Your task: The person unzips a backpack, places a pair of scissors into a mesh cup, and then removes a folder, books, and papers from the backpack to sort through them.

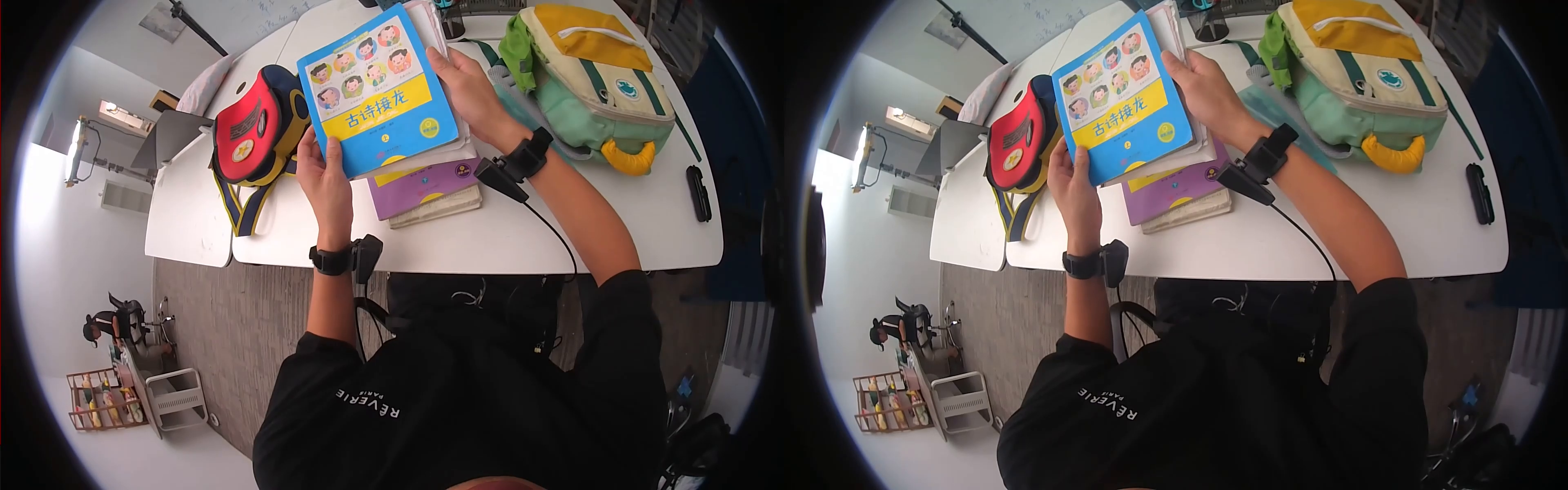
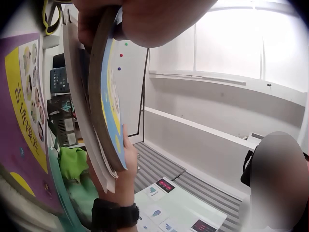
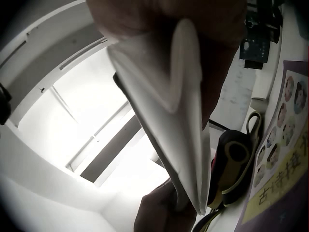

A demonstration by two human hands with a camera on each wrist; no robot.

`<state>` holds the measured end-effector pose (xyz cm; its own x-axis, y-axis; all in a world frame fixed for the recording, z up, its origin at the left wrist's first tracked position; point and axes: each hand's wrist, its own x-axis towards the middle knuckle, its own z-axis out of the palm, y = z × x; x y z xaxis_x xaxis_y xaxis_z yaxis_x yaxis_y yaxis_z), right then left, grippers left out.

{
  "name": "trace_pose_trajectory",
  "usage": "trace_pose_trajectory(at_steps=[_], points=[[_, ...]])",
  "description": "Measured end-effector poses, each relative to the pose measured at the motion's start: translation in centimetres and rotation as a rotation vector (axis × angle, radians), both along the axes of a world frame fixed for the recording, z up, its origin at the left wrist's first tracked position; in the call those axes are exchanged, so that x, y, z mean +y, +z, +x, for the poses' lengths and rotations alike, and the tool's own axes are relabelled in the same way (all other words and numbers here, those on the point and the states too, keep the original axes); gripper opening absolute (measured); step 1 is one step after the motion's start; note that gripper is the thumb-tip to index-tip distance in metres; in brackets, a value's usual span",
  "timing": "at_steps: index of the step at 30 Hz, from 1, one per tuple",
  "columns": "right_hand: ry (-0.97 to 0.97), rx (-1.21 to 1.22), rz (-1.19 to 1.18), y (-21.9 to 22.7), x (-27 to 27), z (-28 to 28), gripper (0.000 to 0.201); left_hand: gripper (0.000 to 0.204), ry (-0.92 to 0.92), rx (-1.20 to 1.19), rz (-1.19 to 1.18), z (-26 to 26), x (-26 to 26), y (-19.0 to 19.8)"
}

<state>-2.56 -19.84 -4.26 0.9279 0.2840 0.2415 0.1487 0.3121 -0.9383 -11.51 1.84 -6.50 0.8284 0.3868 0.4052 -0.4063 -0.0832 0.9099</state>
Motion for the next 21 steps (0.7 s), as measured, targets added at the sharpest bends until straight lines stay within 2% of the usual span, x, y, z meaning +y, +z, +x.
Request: trace_pose_trajectory(at_steps=[6,9,11,12,15,17,18,19,21], points=[[-0.03,-0.059,-0.04,-0.6,-0.4,0.9,0.057,0.045,0.004,0.025,0.167,-0.2,0.1,0.2],[0.012,-0.008,-0.012,-0.7,-0.4,1.0,0.053,0.046,0.005,0.053,0.173,-0.3,-0.3,0.3],[-0.04,-0.139,-0.171,0.2,-0.8,-0.1,0.045,0.046,-0.034,-0.006,0.189,-0.2,-0.4,0.0],[-0.041,-0.133,-0.171,0.7,-1.1,-0.2,0.045,0.046,-0.035,-0.001,0.189,-0.1,-0.3,-0.1],[-0.059,-0.121,-0.149,1.2,-2.0,0.3,0.039,0.046,-0.14,0.074,0.286,-0.2,1.2,-0.4],[-0.093,-0.253,-0.085,0.9,-2.8,2.1,0.034,0.046,-0.006,0.217,0.603,-0.2,2.8,-1.5],[-0.123,-0.308,0.019,2.9,-3.1,0.6,0.023,0.048,0.073,0.131,0.726,-0.9,2.2,-1.8],[-0.124,-0.304,0.017,3.1,-3.7,0.8,0.023,0.053,0.098,0.191,0.84,-1.4,2.6,-2.8],[-0.149,-0.308,-0.081,3.0,-5.1,1.9,0.033,0.062,0.017,0.385,0.984,-2.8,2.4,-3.7]])
